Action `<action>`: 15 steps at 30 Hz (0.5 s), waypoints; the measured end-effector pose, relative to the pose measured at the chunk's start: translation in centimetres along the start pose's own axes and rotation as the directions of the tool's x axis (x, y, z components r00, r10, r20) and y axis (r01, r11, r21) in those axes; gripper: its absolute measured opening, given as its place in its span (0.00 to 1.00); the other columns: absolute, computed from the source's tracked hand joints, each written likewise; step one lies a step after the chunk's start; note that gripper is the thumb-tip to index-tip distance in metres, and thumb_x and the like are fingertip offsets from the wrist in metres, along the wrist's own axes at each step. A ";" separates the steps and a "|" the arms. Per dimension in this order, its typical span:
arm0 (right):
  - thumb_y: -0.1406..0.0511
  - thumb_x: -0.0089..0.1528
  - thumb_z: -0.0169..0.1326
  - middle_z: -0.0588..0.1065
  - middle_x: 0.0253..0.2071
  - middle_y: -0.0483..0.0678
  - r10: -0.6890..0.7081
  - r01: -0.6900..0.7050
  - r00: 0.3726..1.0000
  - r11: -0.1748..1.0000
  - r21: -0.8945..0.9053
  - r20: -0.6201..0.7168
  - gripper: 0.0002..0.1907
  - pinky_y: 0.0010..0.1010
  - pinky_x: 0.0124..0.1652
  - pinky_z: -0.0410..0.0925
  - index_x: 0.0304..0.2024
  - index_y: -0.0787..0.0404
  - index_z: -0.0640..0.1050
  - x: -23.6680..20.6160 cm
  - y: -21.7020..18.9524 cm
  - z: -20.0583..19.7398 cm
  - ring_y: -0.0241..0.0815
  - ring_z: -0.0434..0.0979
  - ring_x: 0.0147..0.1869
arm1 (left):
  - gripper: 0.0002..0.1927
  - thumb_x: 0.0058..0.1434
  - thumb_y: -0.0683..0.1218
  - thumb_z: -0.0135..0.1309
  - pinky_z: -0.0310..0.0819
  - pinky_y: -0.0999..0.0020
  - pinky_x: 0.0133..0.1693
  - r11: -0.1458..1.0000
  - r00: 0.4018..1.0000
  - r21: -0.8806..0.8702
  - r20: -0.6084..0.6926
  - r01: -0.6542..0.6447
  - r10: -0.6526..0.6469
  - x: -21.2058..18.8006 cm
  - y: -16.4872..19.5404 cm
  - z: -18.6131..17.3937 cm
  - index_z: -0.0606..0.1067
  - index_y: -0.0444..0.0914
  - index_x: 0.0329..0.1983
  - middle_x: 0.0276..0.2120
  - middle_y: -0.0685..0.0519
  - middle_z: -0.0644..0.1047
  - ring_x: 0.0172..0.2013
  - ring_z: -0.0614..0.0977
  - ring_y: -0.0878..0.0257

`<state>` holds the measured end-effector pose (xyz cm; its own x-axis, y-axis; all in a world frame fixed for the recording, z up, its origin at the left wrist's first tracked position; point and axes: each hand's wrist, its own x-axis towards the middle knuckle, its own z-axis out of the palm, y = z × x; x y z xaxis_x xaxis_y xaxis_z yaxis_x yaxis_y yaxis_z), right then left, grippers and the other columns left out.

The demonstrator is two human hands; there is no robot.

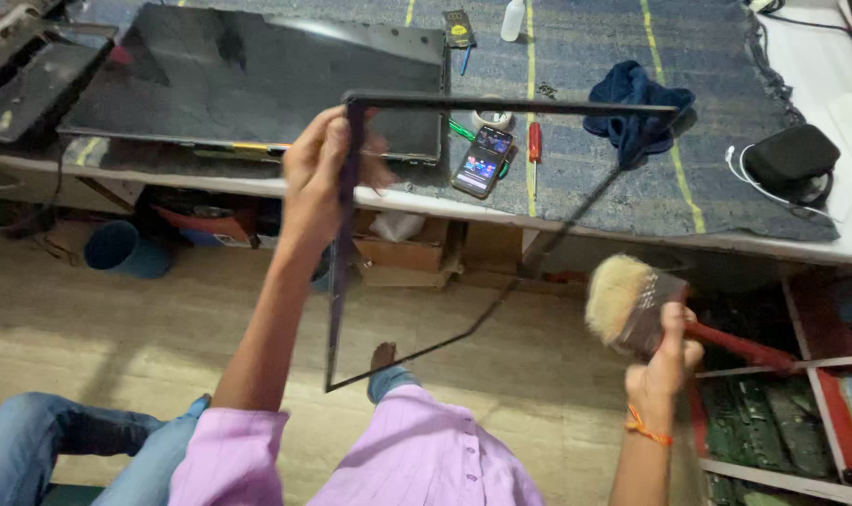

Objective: The person removes the front bezel from a flat-screen TV, cleans it with a brush, and reattaches it. They then flip the TV over and use a screwdriver to tighten screws on the back panel.

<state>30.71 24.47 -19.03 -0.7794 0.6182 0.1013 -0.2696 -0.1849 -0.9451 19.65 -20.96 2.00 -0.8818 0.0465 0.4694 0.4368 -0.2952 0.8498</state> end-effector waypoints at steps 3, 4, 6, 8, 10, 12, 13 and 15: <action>0.58 0.66 0.59 0.78 0.49 0.41 0.325 -0.283 0.932 0.930 0.236 -0.163 0.15 0.33 0.40 0.70 0.55 0.49 0.76 3.4 2.9 -0.8 0.39 0.78 0.47 | 0.19 0.80 0.49 0.43 0.81 0.66 0.35 0.995 0.995 0.103 -0.100 -0.013 0.023 -5.3 2.2 -1.3 0.71 0.30 0.63 0.37 0.47 0.78 0.31 0.82 0.62; 0.57 0.66 0.58 0.78 0.49 0.41 0.428 -0.372 0.890 0.882 0.288 -0.160 0.16 0.33 0.37 0.69 0.55 0.46 0.75 4.8 3.8 -0.2 0.40 0.78 0.46 | 0.19 0.82 0.49 0.43 0.80 0.66 0.36 0.987 0.992 0.154 -0.108 -0.042 0.059 -6.7 2.7 -1.8 0.71 0.29 0.63 0.34 0.46 0.77 0.31 0.81 0.62; 0.56 0.66 0.57 0.78 0.50 0.40 0.480 -0.464 0.877 0.834 0.298 0.022 0.16 0.35 0.33 0.68 0.57 0.45 0.74 7.5 4.6 1.8 0.42 0.78 0.46 | 0.20 0.79 0.49 0.43 0.81 0.65 0.34 0.980 0.982 0.200 -0.184 -0.012 0.050 -9.0 3.8 -2.6 0.70 0.29 0.62 0.37 0.45 0.78 0.31 0.82 0.61; 0.56 0.68 0.56 0.78 0.53 0.41 0.436 -0.476 0.879 0.823 0.310 0.192 0.18 0.37 0.38 0.70 0.60 0.47 0.74 10.4 4.1 4.9 0.43 0.79 0.50 | 0.20 0.78 0.50 0.44 0.81 0.65 0.34 0.973 0.973 0.232 -0.223 -0.008 0.061 -10.9 4.7 -3.4 0.70 0.28 0.61 0.39 0.44 0.79 0.32 0.82 0.61; 0.53 0.69 0.54 0.78 0.55 0.43 0.461 -0.505 0.863 0.799 0.327 0.207 0.19 0.40 0.44 0.74 0.60 0.49 0.73 13.3 3.3 8.3 0.44 0.79 0.54 | 0.21 0.79 0.51 0.46 0.80 0.64 0.36 0.968 0.970 0.250 -0.227 -0.029 0.088 -12.6 5.3 -3.9 0.70 0.28 0.62 0.40 0.43 0.78 0.32 0.82 0.59; 0.51 0.68 0.52 0.77 0.53 0.43 0.505 -0.513 0.858 0.833 0.208 0.095 0.19 0.40 0.44 0.73 0.58 0.48 0.73 14.8 2.6 11.1 0.44 0.79 0.53 | 0.21 0.78 0.51 0.48 0.80 0.64 0.35 0.965 0.960 0.259 -0.262 -0.031 0.101 -14.2 5.6 -4.3 0.71 0.28 0.61 0.40 0.43 0.78 0.33 0.82 0.59; 0.52 0.67 0.53 0.77 0.51 0.42 0.480 -0.478 0.877 0.873 0.097 0.003 0.17 0.39 0.42 0.72 0.57 0.46 0.72 14.4 1.9 12.8 0.42 0.79 0.51 | 0.22 0.78 0.52 0.48 0.80 0.64 0.35 0.963 0.955 0.268 -0.277 -0.031 0.108 -15.0 5.8 -4.6 0.71 0.28 0.61 0.40 0.43 0.78 0.33 0.82 0.58; 0.53 0.69 0.54 0.77 0.48 0.43 0.223 -0.222 0.975 0.974 -0.038 0.007 0.15 0.32 0.40 0.69 0.54 0.50 0.74 11.3 -0.2 15.8 0.39 0.78 0.47 | 0.22 0.77 0.53 0.50 0.81 0.63 0.35 0.960 0.942 0.277 -0.315 -0.028 0.118 -16.5 5.9 -5.1 0.71 0.28 0.60 0.40 0.42 0.78 0.33 0.82 0.57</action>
<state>13.07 19.44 -12.78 -0.8237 0.5564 -0.1098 -0.0677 -0.2887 -0.9550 35.90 -28.37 -1.98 -0.8347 -0.2915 0.4672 0.4937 -0.0204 0.8694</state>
